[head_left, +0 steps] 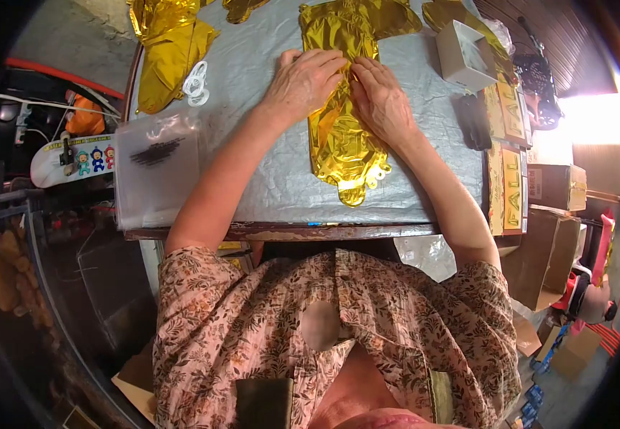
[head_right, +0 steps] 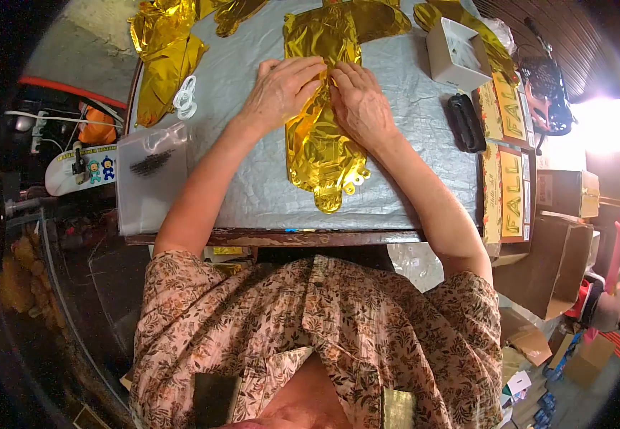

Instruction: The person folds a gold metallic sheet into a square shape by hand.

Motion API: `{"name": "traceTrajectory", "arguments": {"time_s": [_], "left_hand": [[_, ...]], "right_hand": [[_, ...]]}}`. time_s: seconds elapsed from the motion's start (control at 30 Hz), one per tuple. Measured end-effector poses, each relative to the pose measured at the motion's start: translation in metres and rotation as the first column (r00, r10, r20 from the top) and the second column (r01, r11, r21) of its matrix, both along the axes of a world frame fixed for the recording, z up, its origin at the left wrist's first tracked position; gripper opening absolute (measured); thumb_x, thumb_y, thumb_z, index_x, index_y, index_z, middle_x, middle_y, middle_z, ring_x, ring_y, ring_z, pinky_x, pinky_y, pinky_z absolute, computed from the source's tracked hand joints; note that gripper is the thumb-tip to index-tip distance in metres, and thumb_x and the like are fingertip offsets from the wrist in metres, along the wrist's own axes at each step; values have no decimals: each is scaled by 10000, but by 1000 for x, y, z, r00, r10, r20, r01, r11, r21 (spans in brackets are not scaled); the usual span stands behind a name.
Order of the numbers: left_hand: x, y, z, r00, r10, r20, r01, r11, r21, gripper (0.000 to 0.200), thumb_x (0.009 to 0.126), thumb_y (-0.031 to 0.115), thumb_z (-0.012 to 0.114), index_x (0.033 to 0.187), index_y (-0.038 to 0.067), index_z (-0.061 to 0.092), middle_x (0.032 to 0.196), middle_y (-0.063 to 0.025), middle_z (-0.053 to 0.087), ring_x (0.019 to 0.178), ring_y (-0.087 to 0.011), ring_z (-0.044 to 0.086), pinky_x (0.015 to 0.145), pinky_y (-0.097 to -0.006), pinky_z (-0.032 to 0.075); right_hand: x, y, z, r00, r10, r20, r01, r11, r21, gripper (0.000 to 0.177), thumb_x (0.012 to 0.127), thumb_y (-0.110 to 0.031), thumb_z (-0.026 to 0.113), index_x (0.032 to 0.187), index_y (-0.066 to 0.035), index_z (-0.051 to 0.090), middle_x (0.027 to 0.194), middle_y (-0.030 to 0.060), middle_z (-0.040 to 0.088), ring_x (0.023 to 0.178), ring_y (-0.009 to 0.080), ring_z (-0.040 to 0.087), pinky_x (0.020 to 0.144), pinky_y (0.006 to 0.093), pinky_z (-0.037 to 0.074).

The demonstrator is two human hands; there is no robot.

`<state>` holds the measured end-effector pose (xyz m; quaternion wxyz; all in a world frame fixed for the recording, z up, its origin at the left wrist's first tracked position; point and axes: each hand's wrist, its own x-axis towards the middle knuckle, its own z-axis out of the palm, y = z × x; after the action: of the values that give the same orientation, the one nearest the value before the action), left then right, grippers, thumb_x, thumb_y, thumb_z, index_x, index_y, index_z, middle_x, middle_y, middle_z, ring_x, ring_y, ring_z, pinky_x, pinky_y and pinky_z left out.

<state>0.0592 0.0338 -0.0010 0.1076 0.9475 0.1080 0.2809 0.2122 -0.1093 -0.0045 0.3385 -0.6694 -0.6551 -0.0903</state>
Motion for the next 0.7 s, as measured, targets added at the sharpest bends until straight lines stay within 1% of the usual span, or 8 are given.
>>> {"name": "traceTrajectory", "arguments": {"time_s": [0.2,0.4,0.47,0.57,0.6,0.67,0.7], "left_hand": [[11,3,5,999,40,-9,-40,999,-10,304,981,229,661,1252,95,701,1339,-59,679,1236,-245,619,1001,-417,409],[35,6,-2,999,47,10,-47,999,-11,301,992,187,639,1261,63,685,1371,-92,654,1267,-285,593,1062,-452,432],[40,6,-7,996,85,-6,-85,996,-19,312,992,188,634,1270,51,676,1379,-94,646,1286,-291,578,1066,-456,437],[41,7,-12,997,73,15,-72,995,-70,310,999,198,621,1270,57,672,1360,-86,654,1281,-288,579,1041,-458,451],[41,6,-12,998,63,16,-61,995,-75,310,999,198,621,1270,57,672,1360,-86,654,1281,-288,579,1041,-458,451],[42,6,-11,996,85,16,-84,993,-77,309,1005,212,608,1274,72,665,1349,-76,657,1266,-287,585,1025,-463,456],[41,6,-10,995,97,-3,-97,994,-59,321,1007,219,604,1296,85,647,1359,-63,647,1256,-284,587,1016,-469,455]], "right_hand": [[0,0,-2,1000,-15,-1,15,1000,-3,306,939,-66,630,1219,56,628,1273,238,654,1225,415,592,1084,480,459],[0,0,-1,1000,-6,-23,6,1000,-14,301,935,-58,632,1211,62,624,1275,248,651,1229,420,589,1087,481,456],[-1,0,-1,1000,-8,-10,8,1000,-8,330,906,-12,646,1226,64,622,1310,236,640,1234,416,596,1062,463,492],[-1,0,-3,1000,-17,-14,17,1000,8,327,904,-7,649,1225,54,632,1318,232,638,1234,418,596,1056,459,498],[0,-1,-3,1000,-27,-13,28,1000,3,327,904,-7,649,1225,54,632,1318,232,638,1234,418,596,1056,459,498],[1,-3,1,998,5,-68,-4,1000,8,317,931,-33,646,1240,36,642,1292,235,654,1252,406,594,1050,447,500],[10,-3,-1,998,-2,-65,3,1000,7,317,931,-33,646,1240,36,642,1292,235,654,1252,406,594,1050,447,500]]}}
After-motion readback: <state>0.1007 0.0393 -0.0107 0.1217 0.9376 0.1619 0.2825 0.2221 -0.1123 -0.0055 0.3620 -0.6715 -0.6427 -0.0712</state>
